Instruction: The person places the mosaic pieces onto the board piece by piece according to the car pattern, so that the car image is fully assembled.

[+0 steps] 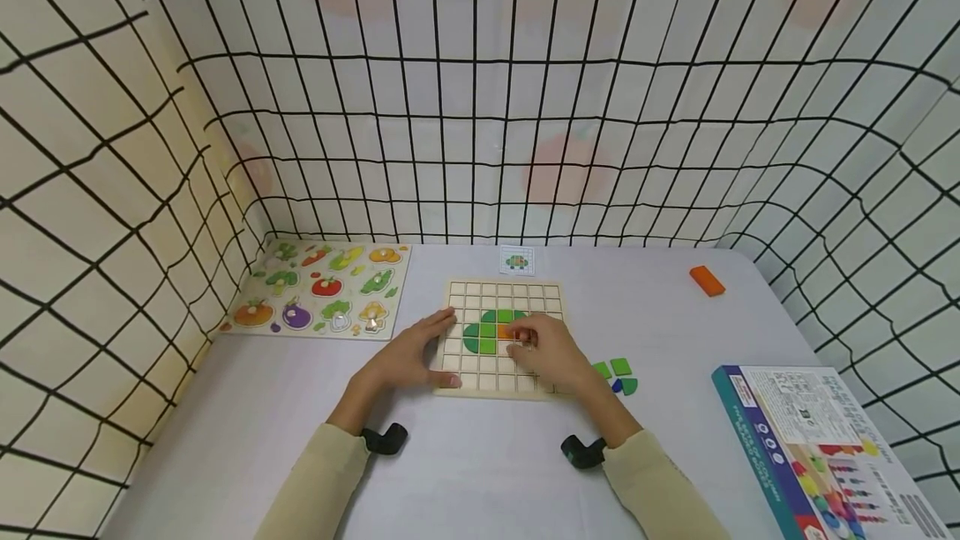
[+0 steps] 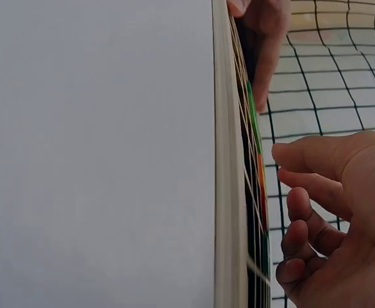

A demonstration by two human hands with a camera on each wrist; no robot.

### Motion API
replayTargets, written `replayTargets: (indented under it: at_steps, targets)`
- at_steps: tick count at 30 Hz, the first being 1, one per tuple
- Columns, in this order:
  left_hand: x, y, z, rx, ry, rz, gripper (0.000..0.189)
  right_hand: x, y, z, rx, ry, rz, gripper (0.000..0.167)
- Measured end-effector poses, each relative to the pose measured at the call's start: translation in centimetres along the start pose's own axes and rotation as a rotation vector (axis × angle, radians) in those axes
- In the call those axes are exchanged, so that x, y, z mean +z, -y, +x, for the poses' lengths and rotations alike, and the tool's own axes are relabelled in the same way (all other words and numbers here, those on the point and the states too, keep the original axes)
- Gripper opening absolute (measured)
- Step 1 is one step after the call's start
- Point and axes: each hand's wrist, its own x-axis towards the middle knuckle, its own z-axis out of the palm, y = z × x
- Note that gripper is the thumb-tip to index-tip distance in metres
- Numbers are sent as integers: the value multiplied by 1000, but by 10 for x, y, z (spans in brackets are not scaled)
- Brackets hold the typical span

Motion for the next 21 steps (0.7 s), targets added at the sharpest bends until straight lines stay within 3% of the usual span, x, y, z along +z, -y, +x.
replayTargets:
  at_steps: [12,21]
  targets:
    - [1,2,1,4,13,11,110,-50,-32,-30,89,-100,-77,25]
    - [2,4,1,-7,12,10,111,-72,-54,-55,152,-100,-146,24]
